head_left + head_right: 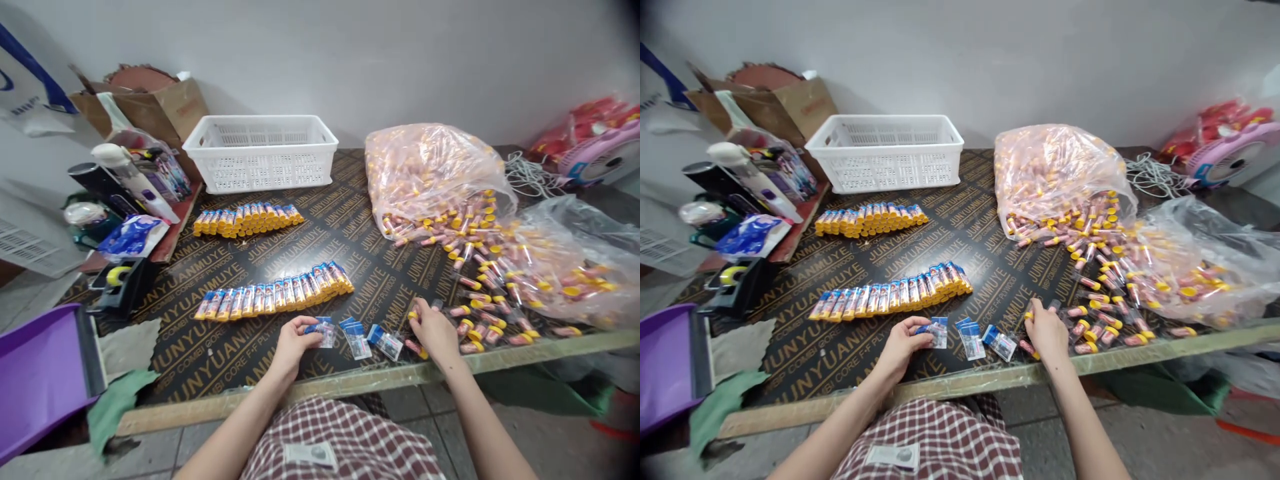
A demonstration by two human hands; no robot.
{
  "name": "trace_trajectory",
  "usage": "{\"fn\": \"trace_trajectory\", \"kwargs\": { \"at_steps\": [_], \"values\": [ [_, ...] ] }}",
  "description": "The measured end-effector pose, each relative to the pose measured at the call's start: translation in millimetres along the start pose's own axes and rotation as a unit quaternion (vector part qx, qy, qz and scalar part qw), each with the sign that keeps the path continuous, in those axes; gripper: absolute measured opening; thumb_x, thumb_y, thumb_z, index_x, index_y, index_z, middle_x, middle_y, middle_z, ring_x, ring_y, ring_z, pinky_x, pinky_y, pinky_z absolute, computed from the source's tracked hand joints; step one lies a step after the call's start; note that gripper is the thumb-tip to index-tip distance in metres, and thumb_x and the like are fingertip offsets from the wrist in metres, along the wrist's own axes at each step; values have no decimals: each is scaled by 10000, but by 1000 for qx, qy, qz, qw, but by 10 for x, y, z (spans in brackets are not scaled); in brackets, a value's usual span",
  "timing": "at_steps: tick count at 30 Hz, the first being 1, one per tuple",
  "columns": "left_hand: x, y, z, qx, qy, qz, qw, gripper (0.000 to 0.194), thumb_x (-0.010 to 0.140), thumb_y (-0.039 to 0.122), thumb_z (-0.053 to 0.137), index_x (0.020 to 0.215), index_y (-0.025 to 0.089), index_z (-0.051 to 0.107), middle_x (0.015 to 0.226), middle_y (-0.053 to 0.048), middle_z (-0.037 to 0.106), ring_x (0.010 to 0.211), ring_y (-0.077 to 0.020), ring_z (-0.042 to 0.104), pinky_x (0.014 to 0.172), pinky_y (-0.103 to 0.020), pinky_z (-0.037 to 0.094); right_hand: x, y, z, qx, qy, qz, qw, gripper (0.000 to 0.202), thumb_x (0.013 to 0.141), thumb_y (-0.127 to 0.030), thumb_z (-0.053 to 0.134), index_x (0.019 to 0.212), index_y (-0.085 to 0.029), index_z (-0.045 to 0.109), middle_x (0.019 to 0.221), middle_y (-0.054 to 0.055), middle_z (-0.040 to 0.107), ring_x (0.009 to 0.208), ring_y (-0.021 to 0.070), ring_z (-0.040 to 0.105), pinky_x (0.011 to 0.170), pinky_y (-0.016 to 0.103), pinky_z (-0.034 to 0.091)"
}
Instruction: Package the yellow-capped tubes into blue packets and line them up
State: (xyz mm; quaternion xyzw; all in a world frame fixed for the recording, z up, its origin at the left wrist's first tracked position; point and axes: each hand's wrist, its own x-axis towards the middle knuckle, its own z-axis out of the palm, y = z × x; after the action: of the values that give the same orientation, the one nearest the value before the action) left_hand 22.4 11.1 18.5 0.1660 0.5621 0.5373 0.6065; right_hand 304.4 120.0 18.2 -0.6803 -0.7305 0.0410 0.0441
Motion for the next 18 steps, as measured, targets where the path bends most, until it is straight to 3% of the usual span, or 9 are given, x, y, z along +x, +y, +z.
{"fn": "trace_trajectory", "kwargs": {
  "at_steps": [5,7,11,14,18],
  "values": [
    [-85,188,6,-89,32,-30,995,325,599,203,799,855,96,629,653,-47,683,537,-101,621,548,-195,530,37,-151,-43,50,47,-35,997,341,877,-213,410,1102,-105,642,944,165,701,871,268,648,796,377,478],
    [-101,225,-6,-102,43,-18,994,379,594,168,809,918,114,620,644,-29,679,520,-99,618,529,-194,534,-37,-297,-138,146,54,-73,985,358,897,-259,413,1159,-128,618,1045,135,692,930,237,646,847,355,484],
    [-103,239,-21,-115,39,-20,992,274,619,165,798,835,108,640,669,-31,682,529,-86,618,538,-178,538,-342,-721,-400,416,2,-178,892,326,903,-323,471,1174,-224,621,1133,57,671,1029,215,624,884,340,491],
    [-99,243,-22,-119,47,-22,992,192,637,197,789,737,108,650,674,-32,684,563,-90,631,566,-182,544,-557,-981,-510,443,-18,-217,870,297,907,-296,481,1156,-256,636,1016,41,702,896,198,651,781,318,515],
    [-101,260,-35,-131,65,-22,989,203,632,226,795,735,115,659,702,-37,698,590,-99,640,588,-197,547,-699,-1111,-468,426,-13,-274,862,314,918,-227,467,1194,-282,606,949,25,700,827,177,630,732,305,499]
  ]
}}
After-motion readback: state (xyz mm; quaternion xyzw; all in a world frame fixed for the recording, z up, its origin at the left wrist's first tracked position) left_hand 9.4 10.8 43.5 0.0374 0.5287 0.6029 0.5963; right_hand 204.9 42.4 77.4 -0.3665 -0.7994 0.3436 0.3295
